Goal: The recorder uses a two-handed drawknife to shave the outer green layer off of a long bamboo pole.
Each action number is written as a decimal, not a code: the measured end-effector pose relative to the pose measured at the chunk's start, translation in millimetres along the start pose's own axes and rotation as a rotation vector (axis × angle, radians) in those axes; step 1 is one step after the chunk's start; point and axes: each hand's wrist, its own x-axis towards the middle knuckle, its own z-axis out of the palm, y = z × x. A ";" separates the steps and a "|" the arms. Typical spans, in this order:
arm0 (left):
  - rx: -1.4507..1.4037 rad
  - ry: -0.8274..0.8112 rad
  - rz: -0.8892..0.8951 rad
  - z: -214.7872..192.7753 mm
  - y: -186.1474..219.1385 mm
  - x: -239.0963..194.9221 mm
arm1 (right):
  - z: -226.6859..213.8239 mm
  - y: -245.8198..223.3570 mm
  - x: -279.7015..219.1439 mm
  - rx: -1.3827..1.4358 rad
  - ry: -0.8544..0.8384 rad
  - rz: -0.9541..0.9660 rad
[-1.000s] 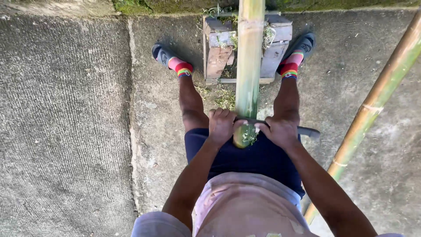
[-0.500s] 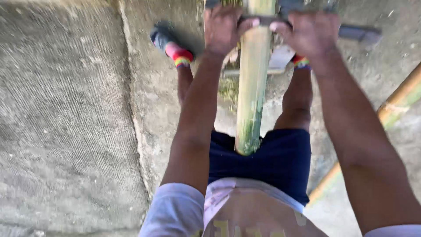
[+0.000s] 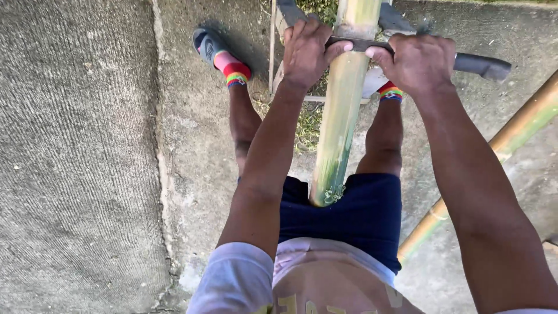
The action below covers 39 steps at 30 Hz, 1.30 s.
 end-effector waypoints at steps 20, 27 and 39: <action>0.124 -0.270 -0.119 -75.3 101.0 -243.5 | -20.1 -128.3 -203.8 0.438 -0.334 0.148; 0.410 -0.272 0.235 -39.9 66.9 -84.3 | 71.3 -67.3 -131.7 0.512 0.036 0.294; 0.351 -0.116 0.394 -36.0 56.0 25.9 | 63.5 -16.7 -45.9 0.662 0.157 0.357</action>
